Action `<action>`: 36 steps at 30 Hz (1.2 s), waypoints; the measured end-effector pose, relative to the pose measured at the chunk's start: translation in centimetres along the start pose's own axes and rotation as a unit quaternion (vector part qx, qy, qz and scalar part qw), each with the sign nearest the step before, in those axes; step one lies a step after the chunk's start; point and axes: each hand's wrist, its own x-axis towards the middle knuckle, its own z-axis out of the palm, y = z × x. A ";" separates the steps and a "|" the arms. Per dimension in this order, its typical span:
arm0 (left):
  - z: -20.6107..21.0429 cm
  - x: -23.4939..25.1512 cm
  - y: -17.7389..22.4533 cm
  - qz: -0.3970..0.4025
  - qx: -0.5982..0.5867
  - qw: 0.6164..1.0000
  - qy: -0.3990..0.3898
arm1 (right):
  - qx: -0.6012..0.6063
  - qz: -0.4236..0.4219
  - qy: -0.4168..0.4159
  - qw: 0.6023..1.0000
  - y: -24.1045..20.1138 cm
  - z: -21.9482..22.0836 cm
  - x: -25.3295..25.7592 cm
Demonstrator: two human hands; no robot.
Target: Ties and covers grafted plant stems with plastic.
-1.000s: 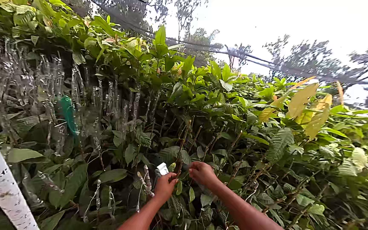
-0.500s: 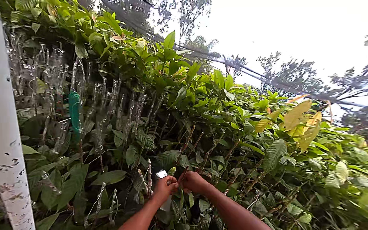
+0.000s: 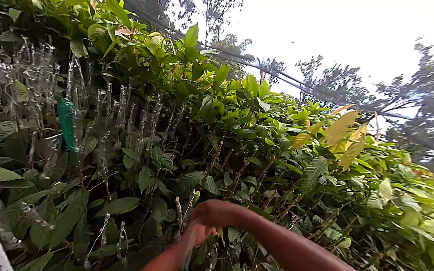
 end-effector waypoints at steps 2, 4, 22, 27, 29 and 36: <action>-0.3 0.5 -0.6 -0.050 -0.066 0.992 -0.095 | -0.042 0.040 0.039 0.998 3.0 -3.9 0.7; -1.9 0.5 -1.3 -0.091 -0.112 0.985 -0.095 | -0.218 0.112 0.053 0.968 6.6 -4.2 0.9; -3.5 0.5 0.4 -0.095 -0.078 0.992 0.010 | -0.221 0.049 0.069 0.972 -0.8 3.1 -6.1; -2.5 0.2 1.4 -0.058 -0.002 0.993 -0.102 | -0.139 0.016 0.074 0.987 6.2 -3.0 -3.3; -4.3 0.1 0.9 -0.086 -0.051 0.994 -0.045 | -0.213 0.084 0.096 0.969 6.0 -0.1 -3.9; -2.7 -0.2 3.0 -0.104 -0.065 0.989 -0.083 | -0.045 -0.025 0.045 0.998 2.3 -2.6 -3.1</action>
